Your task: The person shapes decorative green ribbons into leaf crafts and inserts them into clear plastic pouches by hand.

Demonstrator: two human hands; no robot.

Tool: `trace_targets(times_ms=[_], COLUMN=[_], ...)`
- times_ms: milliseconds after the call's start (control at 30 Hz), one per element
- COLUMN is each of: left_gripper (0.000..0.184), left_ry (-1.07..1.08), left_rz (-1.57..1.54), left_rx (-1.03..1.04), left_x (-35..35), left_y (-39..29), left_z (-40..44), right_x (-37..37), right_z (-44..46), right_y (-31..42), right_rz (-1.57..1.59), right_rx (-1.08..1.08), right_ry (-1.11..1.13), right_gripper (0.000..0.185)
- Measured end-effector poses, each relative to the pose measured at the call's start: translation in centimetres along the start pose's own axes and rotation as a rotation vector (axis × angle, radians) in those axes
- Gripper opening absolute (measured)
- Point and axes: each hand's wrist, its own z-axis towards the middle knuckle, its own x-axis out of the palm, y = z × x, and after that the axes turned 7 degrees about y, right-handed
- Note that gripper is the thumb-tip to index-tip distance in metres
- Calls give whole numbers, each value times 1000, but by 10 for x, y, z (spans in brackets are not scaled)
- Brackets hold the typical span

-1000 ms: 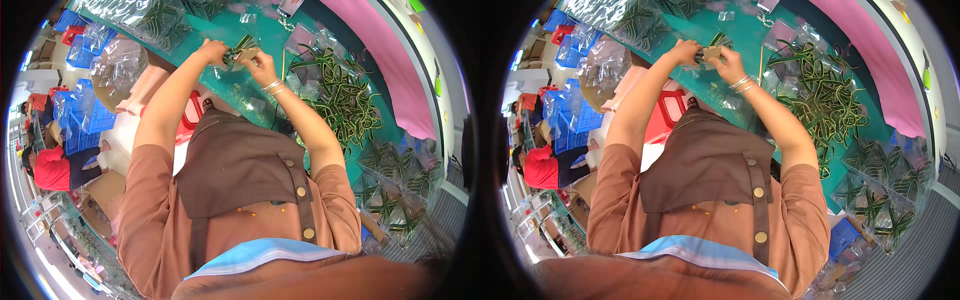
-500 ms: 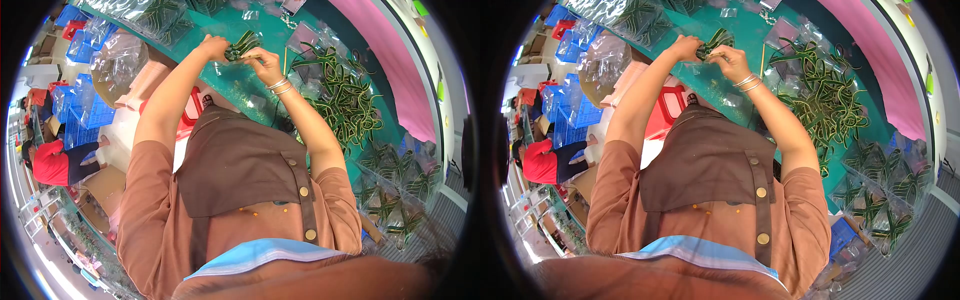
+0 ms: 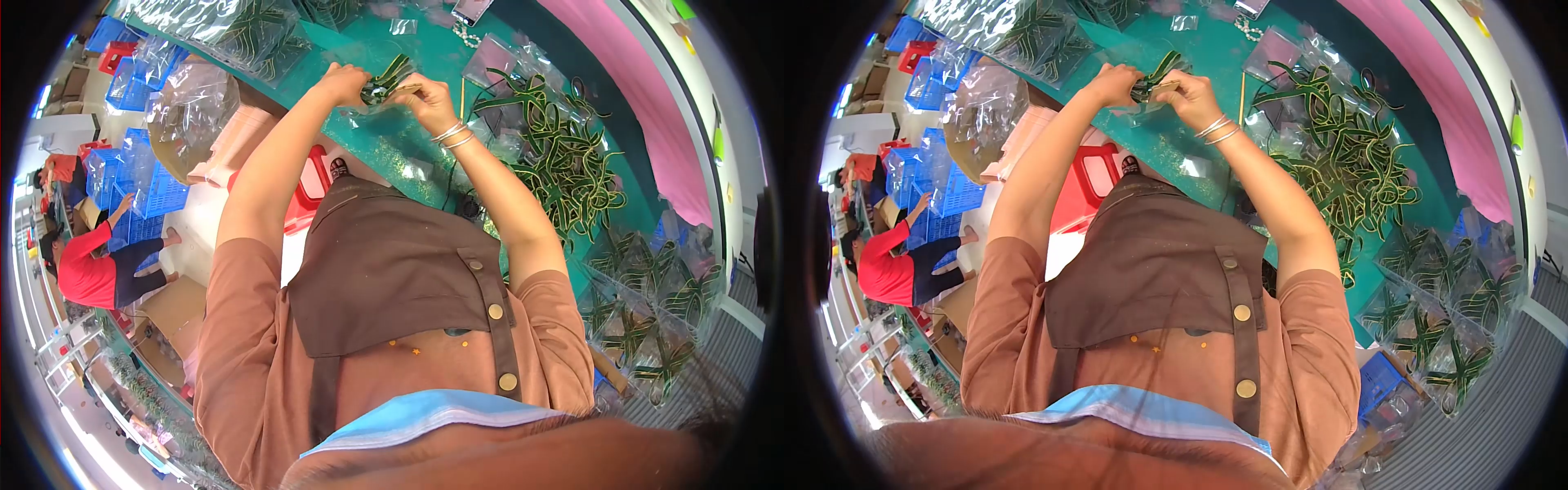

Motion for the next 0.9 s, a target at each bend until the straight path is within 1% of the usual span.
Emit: trace_targets(times_ms=[67,133,167,200,267,300,433,500,633,700,767,900], left_gripper=[62,63,63,64,65,65,66,66,65,63,62,65], left_ry=[-14,-20,-21,-19,-22,-13,-10,-13,-16,4,16,4], left_rz=[-8,31,32,22,11,19,16,16,5,11,23,40], left_rx=[-8,9,7,10,13,13,16,12,17,3,-7,-22], left_x=[1,3,4,5,4,4,4,4,7,7,3,8], left_y=[2,2,3,3,4,4,3,2,3,3,1,-2], left_z=[2,0,0,0,3,3,2,1,3,3,4,0], right_x=[-7,-10,-10,-6,3,6,0,-8,4,10,6,3], right_z=[4,6,5,2,-2,-5,0,5,3,1,7,10], right_y=[-2,3,-12,-11,-10,-11,-8,-3,-10,-6,3,9], right_rz=[-14,-13,-26,-26,15,9,-33,-80,-16,-144,-167,-210], right_rx=[12,-7,8,8,-48,-38,-13,60,-3,-19,-14,-18], right_ry=[29,-22,20,18,5,55,88,81,61,128,125,103], right_gripper=[9,8,8,8,8,9,9,11,9,11,11,11])
